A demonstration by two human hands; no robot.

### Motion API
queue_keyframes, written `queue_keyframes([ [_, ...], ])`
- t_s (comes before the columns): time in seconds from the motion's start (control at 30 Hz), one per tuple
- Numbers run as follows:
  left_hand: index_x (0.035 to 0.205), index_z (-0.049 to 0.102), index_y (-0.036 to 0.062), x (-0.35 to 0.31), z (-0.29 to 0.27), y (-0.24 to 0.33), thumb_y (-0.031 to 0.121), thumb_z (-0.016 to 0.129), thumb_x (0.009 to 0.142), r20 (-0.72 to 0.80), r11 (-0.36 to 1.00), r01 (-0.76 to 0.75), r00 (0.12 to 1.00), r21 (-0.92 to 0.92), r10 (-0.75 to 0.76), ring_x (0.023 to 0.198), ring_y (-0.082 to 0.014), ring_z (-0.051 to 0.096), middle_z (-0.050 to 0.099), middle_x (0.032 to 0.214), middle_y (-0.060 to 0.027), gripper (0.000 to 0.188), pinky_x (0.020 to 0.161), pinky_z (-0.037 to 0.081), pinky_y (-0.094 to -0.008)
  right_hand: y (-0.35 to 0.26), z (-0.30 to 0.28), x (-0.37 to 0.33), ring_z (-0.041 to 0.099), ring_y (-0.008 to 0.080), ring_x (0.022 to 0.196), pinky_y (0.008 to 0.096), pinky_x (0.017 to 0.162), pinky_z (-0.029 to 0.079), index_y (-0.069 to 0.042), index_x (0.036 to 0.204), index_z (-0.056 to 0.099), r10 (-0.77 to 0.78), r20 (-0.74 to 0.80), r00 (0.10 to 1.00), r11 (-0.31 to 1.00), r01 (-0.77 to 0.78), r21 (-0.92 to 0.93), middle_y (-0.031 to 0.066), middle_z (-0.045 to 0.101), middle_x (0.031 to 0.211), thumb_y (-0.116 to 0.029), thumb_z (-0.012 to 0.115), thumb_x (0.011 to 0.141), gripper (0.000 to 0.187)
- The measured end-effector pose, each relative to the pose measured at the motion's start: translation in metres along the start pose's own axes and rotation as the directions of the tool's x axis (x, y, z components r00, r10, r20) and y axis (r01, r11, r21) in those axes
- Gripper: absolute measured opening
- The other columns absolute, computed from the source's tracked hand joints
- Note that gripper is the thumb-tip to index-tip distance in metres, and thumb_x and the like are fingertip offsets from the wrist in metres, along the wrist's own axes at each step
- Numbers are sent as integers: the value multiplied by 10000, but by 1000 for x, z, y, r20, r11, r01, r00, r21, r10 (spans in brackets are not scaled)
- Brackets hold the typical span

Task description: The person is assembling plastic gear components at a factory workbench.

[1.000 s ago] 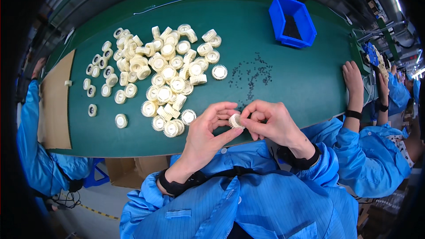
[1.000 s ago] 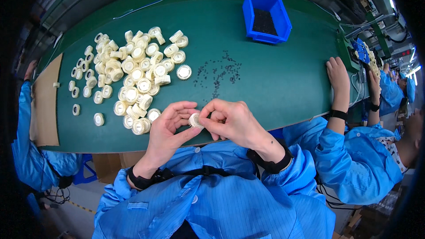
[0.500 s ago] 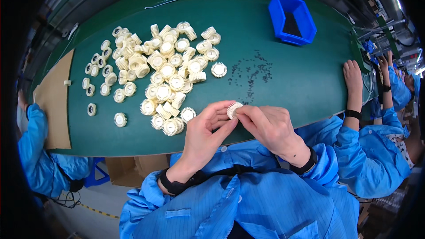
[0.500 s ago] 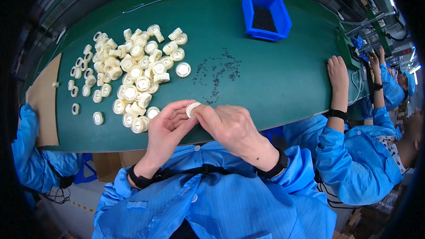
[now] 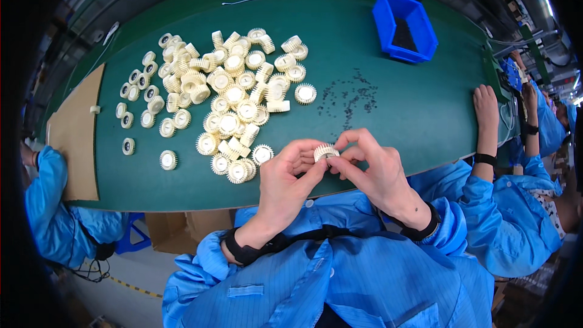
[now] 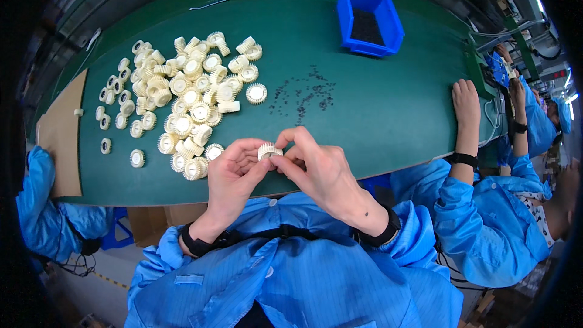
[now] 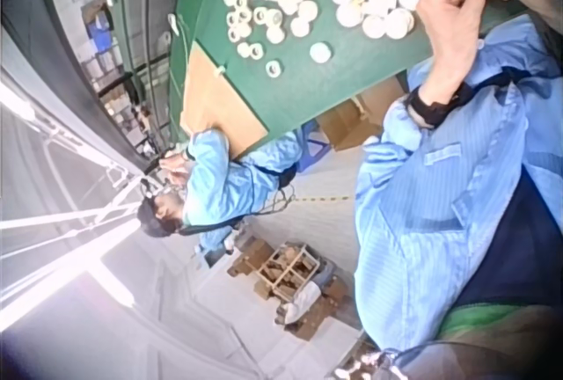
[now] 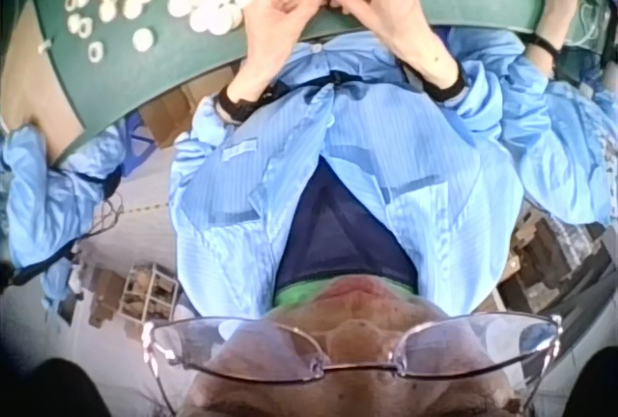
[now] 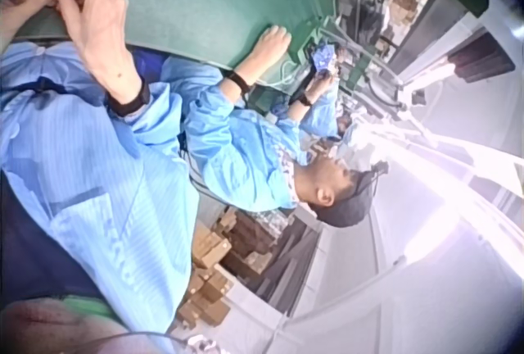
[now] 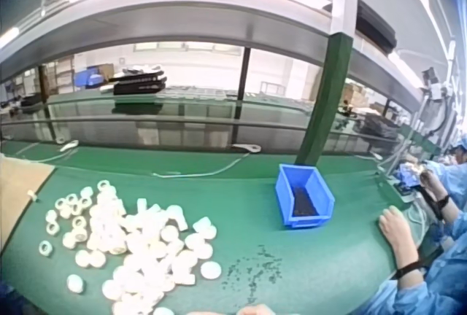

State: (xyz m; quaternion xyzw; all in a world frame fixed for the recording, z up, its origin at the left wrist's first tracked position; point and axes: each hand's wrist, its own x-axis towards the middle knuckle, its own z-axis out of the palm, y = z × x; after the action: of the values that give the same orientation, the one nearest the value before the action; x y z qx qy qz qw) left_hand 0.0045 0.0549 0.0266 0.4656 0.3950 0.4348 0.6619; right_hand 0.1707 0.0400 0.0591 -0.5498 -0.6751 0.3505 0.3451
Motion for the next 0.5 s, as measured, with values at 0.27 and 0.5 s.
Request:
queue_keyframes([
  [0.27, 1009, 599, -42, -1, 4, -3, -14, 616, 842, -50, 999, -37, 998, 25, 38, 821, -117, 663, 687, 909, -88, 170, 751, 539, -242, -1, 3, -1, 645, 190, 572, 298, 502, 482, -52, 1019, 500, 14, 4, 1000, 999, -14, 30, 65, 615, 644, -58, 644, 843, 227],
  [0.5, 948, 617, -33, 3, 8, -4, -11, 632, 815, -110, 981, -67, 990, 183, 88, 789, -110, 668, 693, 868, -86, 136, 721, 548, -246, 1, 12, 1, 603, 234, 516, 341, 467, 463, -64, 1002, 506, -47, -78, 996, 980, 31, -196, 67, 563, 592, -51, 657, 803, 250],
])
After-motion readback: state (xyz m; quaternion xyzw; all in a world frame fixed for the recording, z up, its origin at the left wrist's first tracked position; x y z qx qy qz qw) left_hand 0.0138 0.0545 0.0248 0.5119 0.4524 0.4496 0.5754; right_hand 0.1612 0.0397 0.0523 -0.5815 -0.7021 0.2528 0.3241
